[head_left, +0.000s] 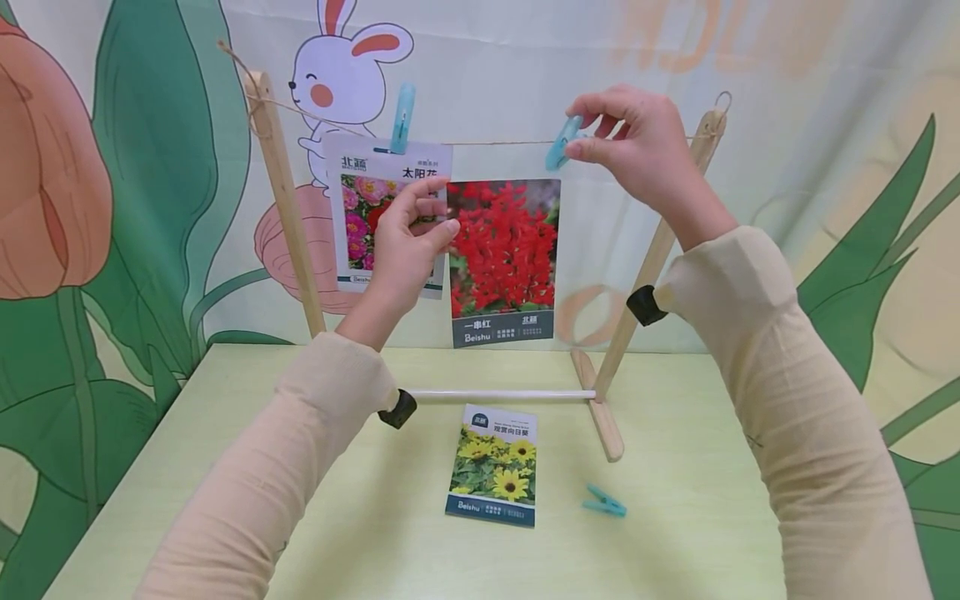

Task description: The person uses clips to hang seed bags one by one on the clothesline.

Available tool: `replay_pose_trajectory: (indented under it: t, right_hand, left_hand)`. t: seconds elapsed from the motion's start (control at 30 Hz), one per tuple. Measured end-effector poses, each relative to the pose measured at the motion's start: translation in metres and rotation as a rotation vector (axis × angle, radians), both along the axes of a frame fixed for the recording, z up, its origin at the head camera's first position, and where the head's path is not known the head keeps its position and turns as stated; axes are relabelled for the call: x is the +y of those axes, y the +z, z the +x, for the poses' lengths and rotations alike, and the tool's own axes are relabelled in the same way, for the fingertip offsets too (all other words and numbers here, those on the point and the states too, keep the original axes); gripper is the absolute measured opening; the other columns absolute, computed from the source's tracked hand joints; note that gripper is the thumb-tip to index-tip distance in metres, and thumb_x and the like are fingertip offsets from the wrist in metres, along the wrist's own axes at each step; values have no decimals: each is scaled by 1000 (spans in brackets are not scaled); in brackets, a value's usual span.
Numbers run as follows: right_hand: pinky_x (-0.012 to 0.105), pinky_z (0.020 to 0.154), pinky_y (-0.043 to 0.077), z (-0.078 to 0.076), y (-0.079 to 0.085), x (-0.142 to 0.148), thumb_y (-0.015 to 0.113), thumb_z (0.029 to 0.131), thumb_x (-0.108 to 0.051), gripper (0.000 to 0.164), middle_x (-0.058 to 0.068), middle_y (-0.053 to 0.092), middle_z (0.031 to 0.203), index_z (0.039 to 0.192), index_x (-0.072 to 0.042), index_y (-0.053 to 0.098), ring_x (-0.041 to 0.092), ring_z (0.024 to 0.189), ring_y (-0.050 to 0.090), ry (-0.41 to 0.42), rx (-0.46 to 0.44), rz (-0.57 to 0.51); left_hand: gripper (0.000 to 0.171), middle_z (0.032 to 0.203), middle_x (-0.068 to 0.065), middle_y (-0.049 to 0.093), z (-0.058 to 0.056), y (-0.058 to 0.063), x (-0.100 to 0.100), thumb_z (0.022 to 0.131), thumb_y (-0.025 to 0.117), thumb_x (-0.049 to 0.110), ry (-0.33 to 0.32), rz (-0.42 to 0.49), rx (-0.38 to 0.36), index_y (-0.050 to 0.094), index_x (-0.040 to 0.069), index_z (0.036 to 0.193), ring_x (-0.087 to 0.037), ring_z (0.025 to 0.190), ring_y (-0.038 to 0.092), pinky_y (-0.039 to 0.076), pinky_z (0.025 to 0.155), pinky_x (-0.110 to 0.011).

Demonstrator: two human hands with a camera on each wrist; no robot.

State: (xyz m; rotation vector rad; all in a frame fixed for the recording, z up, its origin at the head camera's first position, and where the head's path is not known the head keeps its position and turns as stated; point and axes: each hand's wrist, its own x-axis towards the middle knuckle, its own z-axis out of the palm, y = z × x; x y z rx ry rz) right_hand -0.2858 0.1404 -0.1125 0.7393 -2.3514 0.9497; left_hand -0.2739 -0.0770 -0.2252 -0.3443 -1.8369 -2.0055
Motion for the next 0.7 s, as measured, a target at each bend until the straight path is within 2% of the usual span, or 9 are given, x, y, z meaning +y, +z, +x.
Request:
replay_pose_trajectory:
  t: [0.1, 0.5, 0.7]
  right_hand:
    - [19, 69, 38, 0, 2, -1, 68, 76, -17, 28, -10, 55, 83, 102, -6, 65, 8, 74, 46, -7, 5, 3]
    - [18, 69, 38, -3, 5, -4, 67, 78, -19, 28, -1, 57, 91, 103, -8, 65, 7, 76, 46, -36, 14, 17]
    - [18, 68, 37, -3, 7, -6, 66, 78, -19, 26, -8, 55, 85, 102, -8, 65, 7, 75, 45, -27, 28, 10]
  left_hand:
    - [41, 93, 0, 50, 0, 1, 0, 83, 57, 0, 11, -2, 3, 52, 16, 120, -13, 77, 53, 49, 64, -17]
    - [41, 93, 0, 51, 2, 6, 3, 83, 57, 1, 39, -6, 8, 52, 17, 120, -13, 79, 52, 50, 65, -18]
    - [40, 94, 0, 51, 2, 8, 4, 83, 57, 1, 55, -14, 5, 52, 18, 119, -13, 80, 51, 50, 66, -18]
